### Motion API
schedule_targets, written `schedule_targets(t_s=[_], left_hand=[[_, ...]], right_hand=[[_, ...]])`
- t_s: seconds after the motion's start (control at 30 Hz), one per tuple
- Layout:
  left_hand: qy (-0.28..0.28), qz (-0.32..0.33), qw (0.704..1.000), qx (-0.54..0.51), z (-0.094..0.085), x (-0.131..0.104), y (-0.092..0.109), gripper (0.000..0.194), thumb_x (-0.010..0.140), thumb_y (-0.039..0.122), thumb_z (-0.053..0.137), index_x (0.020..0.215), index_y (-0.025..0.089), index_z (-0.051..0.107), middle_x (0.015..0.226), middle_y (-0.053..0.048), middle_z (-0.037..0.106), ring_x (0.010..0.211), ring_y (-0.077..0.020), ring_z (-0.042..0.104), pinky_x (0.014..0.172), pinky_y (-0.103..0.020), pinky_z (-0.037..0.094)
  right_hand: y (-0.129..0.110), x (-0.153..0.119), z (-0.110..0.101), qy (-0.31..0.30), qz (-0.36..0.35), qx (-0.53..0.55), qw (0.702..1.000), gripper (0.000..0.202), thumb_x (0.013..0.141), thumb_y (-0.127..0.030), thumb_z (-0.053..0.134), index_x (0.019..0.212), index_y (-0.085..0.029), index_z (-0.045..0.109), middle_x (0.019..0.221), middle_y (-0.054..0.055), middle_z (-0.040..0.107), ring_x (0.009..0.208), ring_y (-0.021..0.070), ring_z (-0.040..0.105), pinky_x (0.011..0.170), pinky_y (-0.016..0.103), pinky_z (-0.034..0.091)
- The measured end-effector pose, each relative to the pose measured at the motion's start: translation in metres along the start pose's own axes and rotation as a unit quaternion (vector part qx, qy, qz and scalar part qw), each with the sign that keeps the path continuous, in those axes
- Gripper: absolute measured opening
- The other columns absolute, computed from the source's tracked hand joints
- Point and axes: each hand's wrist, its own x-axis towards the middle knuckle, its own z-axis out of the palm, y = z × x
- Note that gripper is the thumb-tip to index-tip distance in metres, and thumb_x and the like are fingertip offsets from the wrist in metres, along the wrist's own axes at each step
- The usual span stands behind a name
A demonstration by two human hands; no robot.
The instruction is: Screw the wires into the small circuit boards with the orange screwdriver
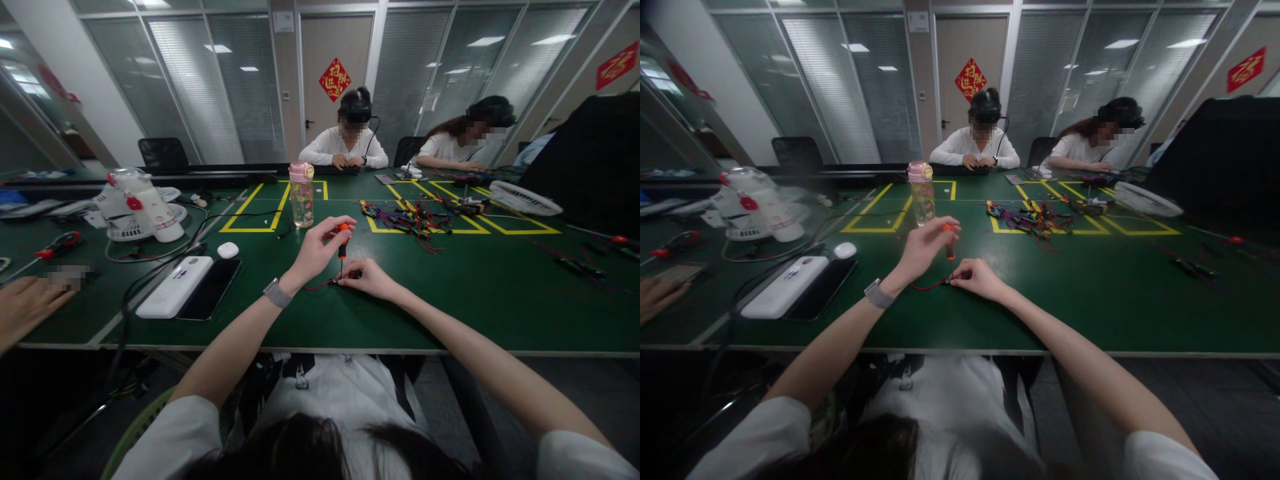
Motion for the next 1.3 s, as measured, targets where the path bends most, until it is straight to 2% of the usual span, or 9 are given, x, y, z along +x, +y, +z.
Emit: schedule_targets(t_s=[0.17,0.33,0.5,0.7,0.9,1.07,1.13,1.23,1.3], left_hand=[[-0.014,0.005,1.0,-0.01,0.001,-0.001,0.004,0.023,0.093,0.028,0.05,0.109,0.019,0.064,0.109,-0.009,0.065,0.091,-0.0143,0.065,0.079,-0.025,0.053],[0.001,0.005,1.0,0.01,0.0,-0.001,0.006,0.02,0.089,0.022,0.056,0.107,0.018,0.065,0.101,-0.007,0.066,0.09,-0.0138,0.065,0.078,-0.023,0.053],[0.009,0.015,0.999,0.04,-0.001,-0.002,0.003,0.02,0.089,0.024,0.056,0.107,0.019,0.065,0.099,-0.006,0.065,0.089,-0.0137,0.064,0.077,-0.024,0.053],[-0.007,0.04,0.998,0.054,-0.001,-0.002,0.004,0.025,0.095,0.027,0.047,0.113,0.02,0.062,0.111,-0.008,0.063,0.097,-0.0156,0.063,0.085,-0.027,0.05],[0.028,0.061,0.994,0.082,0.001,-0.002,0.006,0.019,0.091,0.021,0.053,0.106,0.02,0.066,0.101,-0.005,0.062,0.092,-0.013,0.06,0.079,-0.023,0.05],[0.049,0.057,0.993,0.09,0.003,-0.003,0.003,0.016,0.084,0.026,0.065,0.099,0.022,0.068,0.093,-0.003,0.056,0.086,-0.0134,0.058,0.078,-0.025,0.05],[0.048,0.056,0.993,0.096,0.003,-0.003,0.003,0.016,0.087,0.028,0.062,0.1,0.022,0.068,0.094,-0.003,0.057,0.089,-0.014,0.058,0.081,-0.026,0.05],[0.029,0.058,0.995,0.081,0.002,-0.003,0.005,0.023,0.095,0.027,0.047,0.106,0.021,0.067,0.105,-0.006,0.061,0.1,-0.0152,0.058,0.086,-0.026,0.048],[0.019,0.053,0.997,0.059,0.003,-0.003,0.005,0.026,0.097,0.026,0.043,0.11,0.021,0.065,0.107,-0.006,0.063,0.099,-0.0148,0.06,0.083,-0.025,0.049]], right_hand=[[0.0,0.001,0.0,-0.005,0.005,-0.009,1.0,0.014,0.078,-0.029,0.069,0.079,-0.015,0.074,0.075,0.004,0.065,0.061,0.0118,0.052,0.057,0.025,0.043],[0.0,-0.003,-0.001,-0.004,-0.005,-0.007,1.0,0.012,0.078,-0.025,0.067,0.082,-0.016,0.074,0.082,0.005,0.065,0.07,0.0142,0.057,0.063,0.026,0.046],[0.004,-0.004,0.001,0.01,0.031,0.004,0.999,0.011,0.075,-0.022,0.069,0.083,-0.015,0.071,0.071,0.002,0.063,0.064,0.0135,0.057,0.061,0.026,0.045],[0.006,-0.004,0.001,0.025,-0.008,-0.018,0.999,0.008,0.075,-0.023,0.069,0.077,-0.015,0.071,0.073,0.003,0.061,0.064,0.0129,0.054,0.059,0.025,0.045],[0.007,-0.004,-0.001,0.009,-0.003,-0.017,1.0,0.011,0.075,-0.024,0.068,0.079,-0.015,0.071,0.073,0.003,0.059,0.064,0.0129,0.053,0.058,0.025,0.044],[0.009,-0.004,-0.002,-0.001,-0.004,-0.008,1.0,0.012,0.074,-0.023,0.068,0.082,-0.015,0.072,0.074,0.003,0.059,0.065,0.0134,0.053,0.059,0.025,0.044],[0.009,-0.004,-0.003,-0.004,-0.004,-0.004,1.0,0.012,0.074,-0.023,0.068,0.083,-0.015,0.072,0.075,0.003,0.06,0.066,0.0135,0.054,0.059,0.026,0.044],[0.008,-0.005,-0.003,-0.003,0.0,0.001,1.0,0.012,0.075,-0.024,0.068,0.082,-0.015,0.071,0.076,0.004,0.061,0.065,0.0133,0.054,0.059,0.025,0.045],[0.008,-0.005,-0.003,-0.001,0.004,0.004,1.0,0.012,0.075,-0.025,0.068,0.082,-0.015,0.071,0.077,0.004,0.062,0.065,0.013,0.054,0.059,0.025,0.045]])
